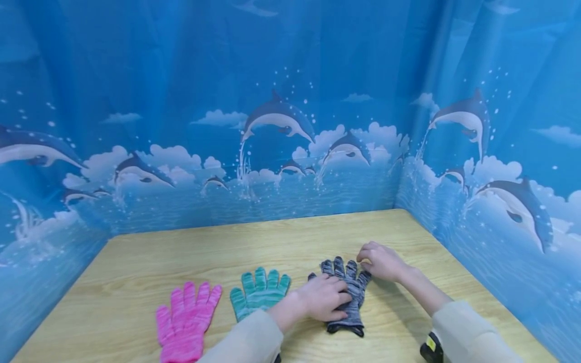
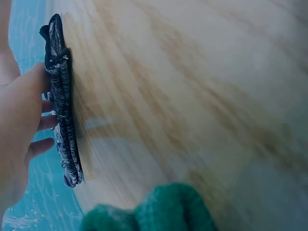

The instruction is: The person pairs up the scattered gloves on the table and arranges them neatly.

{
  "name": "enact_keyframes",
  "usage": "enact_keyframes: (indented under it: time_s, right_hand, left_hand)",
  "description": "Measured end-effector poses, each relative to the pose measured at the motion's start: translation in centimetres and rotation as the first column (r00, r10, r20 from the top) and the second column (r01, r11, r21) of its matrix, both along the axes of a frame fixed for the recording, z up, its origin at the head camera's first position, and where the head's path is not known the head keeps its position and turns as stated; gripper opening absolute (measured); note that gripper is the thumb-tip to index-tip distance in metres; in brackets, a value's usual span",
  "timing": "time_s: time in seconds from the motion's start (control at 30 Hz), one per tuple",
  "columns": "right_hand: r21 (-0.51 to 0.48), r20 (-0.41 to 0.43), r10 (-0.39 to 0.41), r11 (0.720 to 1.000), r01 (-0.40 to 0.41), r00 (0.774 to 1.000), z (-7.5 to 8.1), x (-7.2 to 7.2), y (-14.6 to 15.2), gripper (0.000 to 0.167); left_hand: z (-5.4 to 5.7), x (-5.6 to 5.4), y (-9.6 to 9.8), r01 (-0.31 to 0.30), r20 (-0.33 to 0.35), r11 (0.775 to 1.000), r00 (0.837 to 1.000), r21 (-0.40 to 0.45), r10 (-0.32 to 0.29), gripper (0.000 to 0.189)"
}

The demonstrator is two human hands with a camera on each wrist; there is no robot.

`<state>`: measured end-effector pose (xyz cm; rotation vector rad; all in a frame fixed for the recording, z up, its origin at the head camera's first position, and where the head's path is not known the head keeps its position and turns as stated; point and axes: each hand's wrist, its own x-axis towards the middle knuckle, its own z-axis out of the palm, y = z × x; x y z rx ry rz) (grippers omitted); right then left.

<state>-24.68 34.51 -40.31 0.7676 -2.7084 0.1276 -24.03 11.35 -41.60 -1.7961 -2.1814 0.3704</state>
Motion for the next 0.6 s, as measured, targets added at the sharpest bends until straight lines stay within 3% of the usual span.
enact_keyframes:
  time_s: [0.23, 0.37, 0.6]
  right_hand:
    - [-0.008, 0.044, 0.005, 1.0, -0.005, 0.999, 0.14, 0.43, 0.27, 0.01]
    - [-0.011, 0.113, 0.009, 1.0, -0.008, 0.994, 0.28, 0.51, 0.51, 0.008]
    - [0.036, 0.195, -0.103, 0.995, 0.097, 0.975, 0.1, 0.7, 0.26, 0.014]
  left_hand:
    - [-0.62, -0.21, -0.05, -0.002, -0.022, 1.0, 1.0, 0.013, 0.002, 0.041]
    - [-0.78, -0.25, 0.04, -0.012, -0.018, 1.0, 1.0, 0.011, 0.012, 0.042]
    - [-0.77, -0.21, 0.11, -0.017, -0.024, 1.0, 1.0, 0.013, 0.018, 0.042]
